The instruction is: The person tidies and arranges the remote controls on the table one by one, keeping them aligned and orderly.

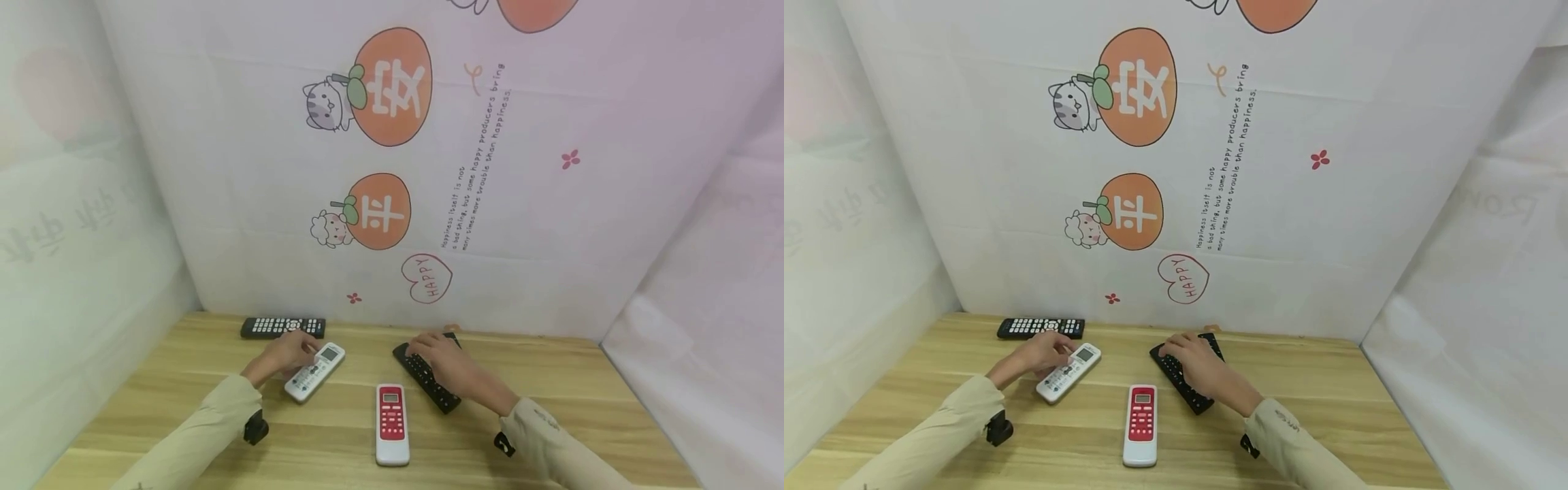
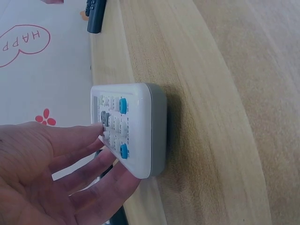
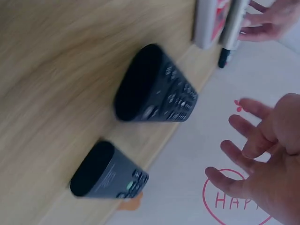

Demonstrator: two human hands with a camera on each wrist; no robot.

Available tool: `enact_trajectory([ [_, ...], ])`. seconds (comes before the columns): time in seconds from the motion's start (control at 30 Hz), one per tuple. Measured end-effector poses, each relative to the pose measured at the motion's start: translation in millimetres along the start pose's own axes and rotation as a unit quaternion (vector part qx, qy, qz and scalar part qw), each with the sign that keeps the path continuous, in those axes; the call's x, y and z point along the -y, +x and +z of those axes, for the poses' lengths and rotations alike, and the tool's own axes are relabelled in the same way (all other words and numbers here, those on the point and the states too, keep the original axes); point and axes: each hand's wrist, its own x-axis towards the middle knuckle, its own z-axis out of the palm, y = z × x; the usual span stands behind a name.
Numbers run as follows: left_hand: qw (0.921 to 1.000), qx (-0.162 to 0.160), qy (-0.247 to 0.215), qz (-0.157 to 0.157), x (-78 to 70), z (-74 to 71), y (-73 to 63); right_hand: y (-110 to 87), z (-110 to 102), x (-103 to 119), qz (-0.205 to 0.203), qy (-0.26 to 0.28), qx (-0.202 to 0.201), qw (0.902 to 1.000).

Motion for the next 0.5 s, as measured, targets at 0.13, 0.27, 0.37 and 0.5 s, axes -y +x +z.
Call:
enact_trajectory([
  [0.13, 0.9999, -0.005, 0.012, -0.001, -1.0, 0.8, 0.1, -5.3, 2.4, -2.1, -0.012, -0.057, 0.072, 0.9957],
  [0.27, 0.9997, -0.01, 0.021, 0.002, -1.7, 0.9, -0.2, -10.4, 7.4, -4.6, 0.001, -0.09, 0.132, 0.9871],
  [0.37, 0.9997, -0.01, 0.023, 0.004, -1.8, 1.0, -0.6, -14.3, 12.7, -6.3, 0.013, -0.1, 0.154, 0.983],
  [0.5, 0.9997, -0.011, 0.022, 0.004, -1.1, 0.9, -1.7, -15.6, 18.9, -7.1, 0.002, -0.145, 0.152, 0.9778],
])
